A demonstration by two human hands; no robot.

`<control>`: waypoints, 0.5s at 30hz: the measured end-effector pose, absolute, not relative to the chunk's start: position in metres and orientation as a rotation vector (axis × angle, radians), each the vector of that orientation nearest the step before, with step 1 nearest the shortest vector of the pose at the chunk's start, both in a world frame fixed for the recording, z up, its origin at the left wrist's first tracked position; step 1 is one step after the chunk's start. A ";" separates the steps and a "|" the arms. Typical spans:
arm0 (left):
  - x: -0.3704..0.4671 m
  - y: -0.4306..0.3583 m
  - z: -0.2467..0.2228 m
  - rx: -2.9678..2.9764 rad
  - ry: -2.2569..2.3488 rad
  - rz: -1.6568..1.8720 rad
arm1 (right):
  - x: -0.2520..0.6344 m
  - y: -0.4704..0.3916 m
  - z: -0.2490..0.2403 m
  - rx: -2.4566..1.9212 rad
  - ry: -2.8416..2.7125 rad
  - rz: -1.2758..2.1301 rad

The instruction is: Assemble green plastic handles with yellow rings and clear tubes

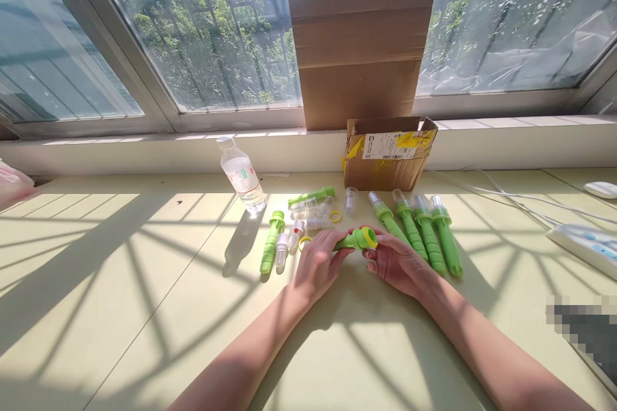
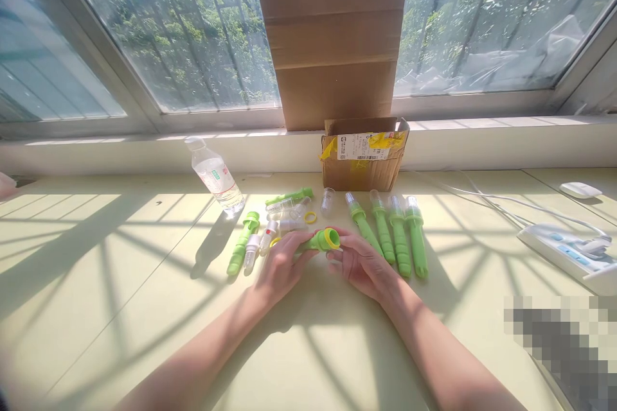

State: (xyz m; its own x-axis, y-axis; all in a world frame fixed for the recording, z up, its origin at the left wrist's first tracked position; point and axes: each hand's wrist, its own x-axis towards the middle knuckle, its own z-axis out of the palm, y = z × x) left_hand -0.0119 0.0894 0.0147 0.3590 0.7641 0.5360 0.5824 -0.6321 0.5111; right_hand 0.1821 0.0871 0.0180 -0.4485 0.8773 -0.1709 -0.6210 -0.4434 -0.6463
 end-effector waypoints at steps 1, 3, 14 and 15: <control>-0.012 0.089 0.014 2.391 1.217 1.136 | 0.182 0.087 0.018 -0.615 -0.631 1.998; -0.011 0.089 0.013 2.395 1.232 1.138 | 0.182 0.088 0.018 -0.604 -0.642 1.998; -0.011 0.089 0.013 2.397 1.306 1.144 | 0.181 0.087 0.017 -0.600 -0.633 1.997; -0.011 0.089 0.013 2.395 1.302 1.141 | 0.181 0.088 0.016 -0.599 -0.624 1.993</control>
State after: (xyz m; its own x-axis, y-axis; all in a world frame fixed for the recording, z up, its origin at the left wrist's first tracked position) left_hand -0.0115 0.0891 0.0128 0.3193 0.7796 0.5387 0.6364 -0.5976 0.4877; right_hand 0.1810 0.0878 0.0160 -0.4474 0.8800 -0.1596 -0.6322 -0.4374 -0.6396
